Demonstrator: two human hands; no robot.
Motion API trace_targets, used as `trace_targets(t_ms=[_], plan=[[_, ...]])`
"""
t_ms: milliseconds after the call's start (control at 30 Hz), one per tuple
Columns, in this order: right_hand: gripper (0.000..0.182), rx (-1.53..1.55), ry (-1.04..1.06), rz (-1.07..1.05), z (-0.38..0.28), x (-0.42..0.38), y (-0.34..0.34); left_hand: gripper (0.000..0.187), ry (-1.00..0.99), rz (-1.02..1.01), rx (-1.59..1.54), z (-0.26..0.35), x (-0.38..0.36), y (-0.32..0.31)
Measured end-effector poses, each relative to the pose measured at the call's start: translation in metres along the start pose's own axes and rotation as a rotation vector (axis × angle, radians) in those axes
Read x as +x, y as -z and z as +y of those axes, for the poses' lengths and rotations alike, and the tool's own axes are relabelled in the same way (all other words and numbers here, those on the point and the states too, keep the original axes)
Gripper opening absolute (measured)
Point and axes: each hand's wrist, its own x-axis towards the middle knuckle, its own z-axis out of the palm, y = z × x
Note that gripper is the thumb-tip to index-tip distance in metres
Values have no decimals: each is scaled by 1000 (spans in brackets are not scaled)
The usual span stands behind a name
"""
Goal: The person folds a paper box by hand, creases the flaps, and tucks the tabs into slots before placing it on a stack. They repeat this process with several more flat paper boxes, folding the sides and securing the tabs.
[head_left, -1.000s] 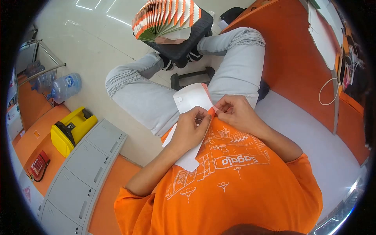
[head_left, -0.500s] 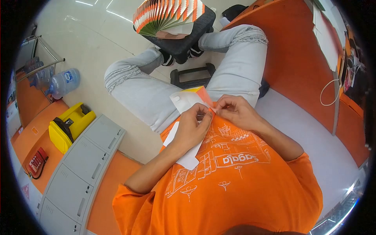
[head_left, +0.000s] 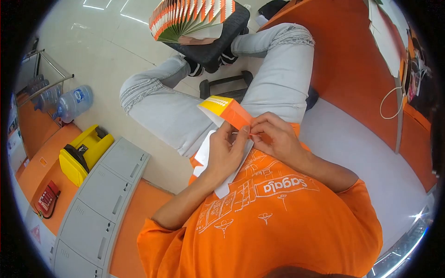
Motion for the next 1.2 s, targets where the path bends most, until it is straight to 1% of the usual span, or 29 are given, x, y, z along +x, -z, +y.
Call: trace_targets(t_ms=[33, 67, 100, 133, 233, 300, 533, 600, 667, 733, 767, 833, 867, 933, 1000, 1067, 1133, 1167, 1200], plan=[[20, -111, 95, 45, -2, 1, 0, 24, 5, -6, 3, 3, 0, -3], [20, -109, 90, 49, -3, 2, -1, 24, -9, 32, -78, 4, 0, -5], [22, -146, 147, 87, -4, 5, 0, 25, -26, 73, -162, 6, 0, -7], [23, -181, 204, 127, -6, 7, 0, 25, -25, 71, -159, 8, -1, -6], [24, -225, 259, 151, -12, 13, 1, 27, -2, 93, -170, 13, -3, -5], [24, -244, 284, 172, -13, 17, 0, 28, -8, 161, -214, 16, -3, -8], [26, -276, 336, 222, -16, 25, -2, 28, -51, 200, -227, 23, -1, -9], [26, -279, 348, 226, -15, 28, -2, 24, -53, 230, -250, 26, -1, -11], [25, -283, 357, 233, -13, 29, -2, 23, -49, 199, -246, 19, -2, -8], [20, -148, 317, 282, -7, 31, -2, 22, -55, 170, -247, 20, 1, -9], [20, -148, 319, 281, -9, 31, 0, 20, -79, 170, -218, 24, 2, -11], [16, 30, 192, 268, -11, 30, 2, 19, -104, 175, -188, 28, 5, -11], [16, 34, 190, 264, -11, 30, 0, 19, -120, 146, -152, 30, 8, -8], [14, 302, 89, 229, -7, 30, -3, 18, -141, 120, -119, 34, 15, 1], [15, 312, 100, 221, -7, 32, -2, 19, -152, 38, 28, 41, 22, 10], [17, 324, 107, 216, -8, 34, 0, 20, -162, 34, -6, 51, 23, 10], [22, -25, 337, 233, -13, 37, 5, 21, -209, -14, 161, 58, 24, 14], [22, -28, 338, 240, -15, 38, 5, 21, -212, -20, 164, 60, 25, 13], [25, -97, 398, 259, -17, 38, 4, 22, -206, 8, 107, 61, 26, 13]])
